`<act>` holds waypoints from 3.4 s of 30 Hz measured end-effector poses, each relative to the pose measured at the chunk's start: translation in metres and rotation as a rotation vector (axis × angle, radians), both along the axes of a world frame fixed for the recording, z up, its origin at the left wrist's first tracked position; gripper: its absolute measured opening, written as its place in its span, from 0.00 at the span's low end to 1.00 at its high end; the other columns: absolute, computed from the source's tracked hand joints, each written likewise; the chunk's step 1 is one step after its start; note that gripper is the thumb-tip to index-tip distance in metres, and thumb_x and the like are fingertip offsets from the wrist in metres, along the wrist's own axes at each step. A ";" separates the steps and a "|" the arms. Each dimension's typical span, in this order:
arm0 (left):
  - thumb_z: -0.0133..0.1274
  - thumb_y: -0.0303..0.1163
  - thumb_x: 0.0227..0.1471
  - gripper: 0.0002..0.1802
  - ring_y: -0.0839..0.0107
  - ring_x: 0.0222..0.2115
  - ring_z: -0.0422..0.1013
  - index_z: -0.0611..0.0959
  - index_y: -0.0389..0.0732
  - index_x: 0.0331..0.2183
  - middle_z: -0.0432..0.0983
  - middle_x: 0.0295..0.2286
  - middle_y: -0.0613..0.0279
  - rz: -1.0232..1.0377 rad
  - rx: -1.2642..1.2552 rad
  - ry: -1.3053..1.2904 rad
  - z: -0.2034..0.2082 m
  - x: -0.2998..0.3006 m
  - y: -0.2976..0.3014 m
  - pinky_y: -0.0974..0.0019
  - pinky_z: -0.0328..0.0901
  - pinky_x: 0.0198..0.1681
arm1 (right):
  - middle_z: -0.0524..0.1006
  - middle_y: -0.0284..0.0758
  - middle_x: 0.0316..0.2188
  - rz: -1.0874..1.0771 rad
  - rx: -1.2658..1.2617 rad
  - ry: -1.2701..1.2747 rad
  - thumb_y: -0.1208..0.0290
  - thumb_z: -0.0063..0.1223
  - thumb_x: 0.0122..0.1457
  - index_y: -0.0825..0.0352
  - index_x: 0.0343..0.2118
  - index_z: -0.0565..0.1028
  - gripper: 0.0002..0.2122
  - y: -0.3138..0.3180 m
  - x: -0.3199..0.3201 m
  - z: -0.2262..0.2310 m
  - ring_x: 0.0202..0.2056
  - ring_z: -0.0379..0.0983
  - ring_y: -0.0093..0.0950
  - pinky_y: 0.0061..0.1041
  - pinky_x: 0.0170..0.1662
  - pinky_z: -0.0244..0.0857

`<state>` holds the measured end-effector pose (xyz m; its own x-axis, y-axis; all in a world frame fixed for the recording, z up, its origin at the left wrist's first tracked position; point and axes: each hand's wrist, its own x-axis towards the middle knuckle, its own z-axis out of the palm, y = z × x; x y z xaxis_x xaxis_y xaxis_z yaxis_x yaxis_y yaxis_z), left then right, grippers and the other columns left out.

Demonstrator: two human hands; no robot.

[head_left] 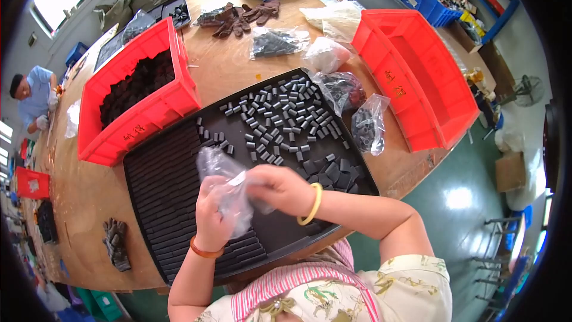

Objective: The person sorts and arranges small black industrial components by hand, placing them into a grooved assembly tray and then packaging them into plastic bags.

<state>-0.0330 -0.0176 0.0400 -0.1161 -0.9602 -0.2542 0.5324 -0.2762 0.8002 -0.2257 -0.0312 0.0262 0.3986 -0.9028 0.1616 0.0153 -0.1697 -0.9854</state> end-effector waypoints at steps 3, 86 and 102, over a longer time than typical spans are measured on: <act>0.54 0.18 0.49 0.07 0.73 0.29 0.70 0.80 0.36 0.33 0.72 0.31 0.59 -0.093 -0.816 -0.961 0.014 -0.008 -0.018 0.73 0.66 0.34 | 0.74 0.25 0.27 -0.199 0.344 -0.278 0.72 0.47 0.62 0.68 0.40 0.76 0.08 0.003 -0.050 0.005 0.28 0.68 0.16 0.17 0.32 0.65; 0.54 0.27 0.54 0.14 0.55 0.18 0.64 0.68 0.36 0.23 0.64 0.16 0.54 -0.200 -1.500 -0.866 0.076 -0.220 -0.100 0.60 0.58 0.22 | 0.75 0.37 0.29 -1.105 -0.824 0.889 0.74 0.48 0.51 0.62 0.38 0.71 0.10 -0.107 -0.165 0.068 0.37 0.72 0.38 0.35 0.38 0.67; 0.57 0.24 0.46 0.08 0.61 0.27 0.70 0.82 0.42 0.33 0.72 0.23 0.62 -0.160 -1.076 -1.478 0.024 0.009 -0.036 0.61 0.64 0.32 | 0.69 0.40 0.46 -0.824 -0.694 1.670 0.72 0.48 0.57 0.56 0.52 0.71 0.18 -0.219 -0.220 0.025 0.48 0.72 0.39 0.34 0.48 0.70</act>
<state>-0.0243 -0.0535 0.0640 -0.4916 -0.7602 0.4248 -0.6665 0.6424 0.3782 -0.4458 -0.2498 0.0515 0.0942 -0.8730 0.4786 -0.9555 0.0557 0.2897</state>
